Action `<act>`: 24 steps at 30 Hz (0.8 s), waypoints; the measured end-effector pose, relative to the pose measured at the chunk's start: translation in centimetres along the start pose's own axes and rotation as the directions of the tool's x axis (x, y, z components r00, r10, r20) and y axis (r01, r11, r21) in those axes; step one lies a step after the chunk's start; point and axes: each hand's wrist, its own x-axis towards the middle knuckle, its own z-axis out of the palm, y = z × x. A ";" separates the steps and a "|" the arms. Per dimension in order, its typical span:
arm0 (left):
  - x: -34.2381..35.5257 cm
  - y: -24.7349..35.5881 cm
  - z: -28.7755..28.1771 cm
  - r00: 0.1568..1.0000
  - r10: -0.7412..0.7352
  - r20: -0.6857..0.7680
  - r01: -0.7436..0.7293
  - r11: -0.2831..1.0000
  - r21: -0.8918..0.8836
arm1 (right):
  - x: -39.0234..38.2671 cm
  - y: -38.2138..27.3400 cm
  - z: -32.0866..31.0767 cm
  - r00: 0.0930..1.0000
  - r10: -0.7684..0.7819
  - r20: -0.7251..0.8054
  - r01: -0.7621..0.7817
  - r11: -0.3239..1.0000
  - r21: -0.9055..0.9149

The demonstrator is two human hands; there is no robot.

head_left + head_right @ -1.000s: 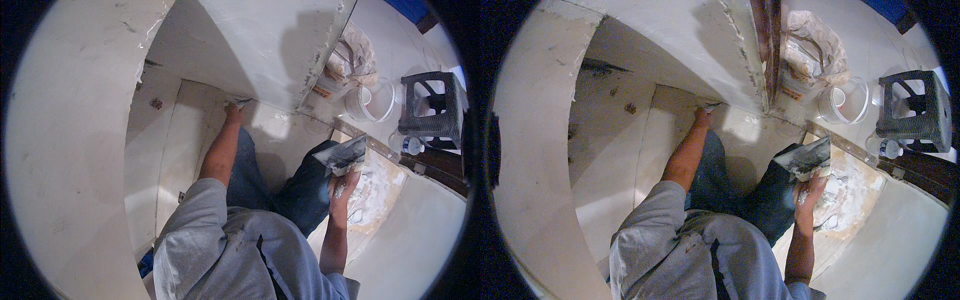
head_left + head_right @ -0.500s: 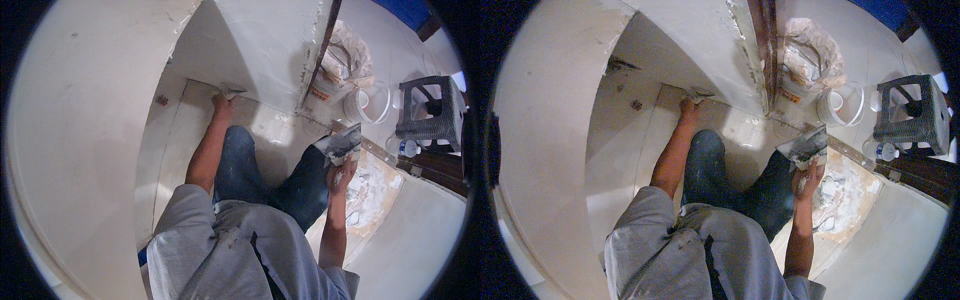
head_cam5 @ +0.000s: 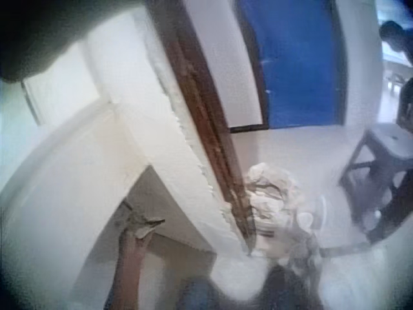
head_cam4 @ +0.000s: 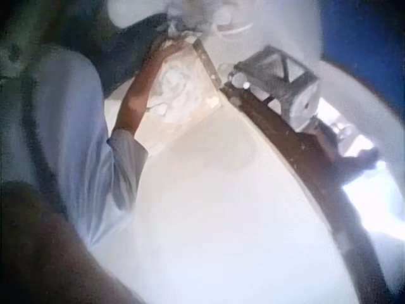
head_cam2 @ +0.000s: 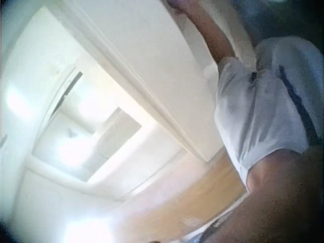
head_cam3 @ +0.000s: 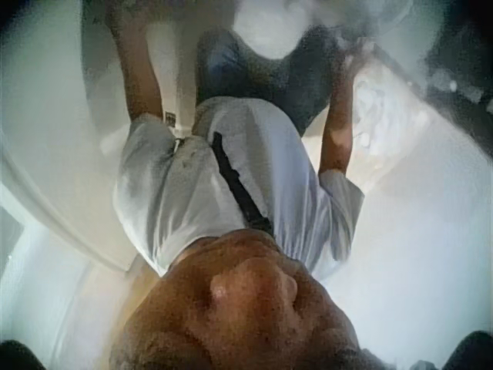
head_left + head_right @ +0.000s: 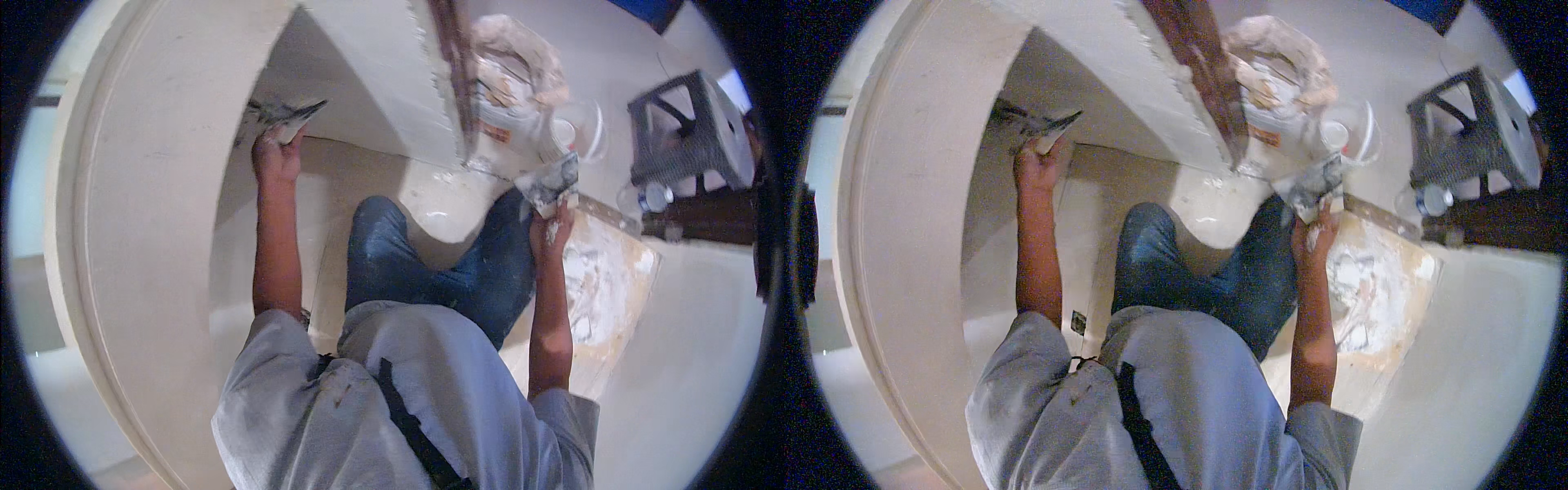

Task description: The person applies compound to an upper wall corner using putty knives, scoops paste from a board on the floor, and spreads the compound along the lower wall corner.

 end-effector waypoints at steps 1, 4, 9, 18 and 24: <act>-0.8 -0.9 -0.9 0.999 -0.029 -0.027 0.029 1.000 -0.002 | 0.1 0.0 -1.3 0.992 -0.086 0.095 0.122 0.859 -0.497; -1.9 -4.9 -9.8 0.989 -0.109 0.103 0.072 0.946 0.317 | -1.3 0.3 -3.5 0.991 0.134 -0.025 -0.126 0.973 0.195; -5.3 -11.3 -13.0 0.917 -0.363 0.165 0.316 0.914 0.255 | -8.1 4.1 -19.3 0.741 0.466 -0.483 -0.208 0.843 0.495; -7.6 -18.5 -17.5 0.740 -0.662 0.121 0.663 0.748 0.032 | -20.0 8.6 -22.8 0.988 0.156 0.010 -0.061 0.445 -0.893; -10.6 -19.0 -16.3 0.733 -0.675 0.086 0.666 0.738 0.109 | -16.8 10.8 -13.1 0.992 -0.120 0.030 0.077 0.411 -0.908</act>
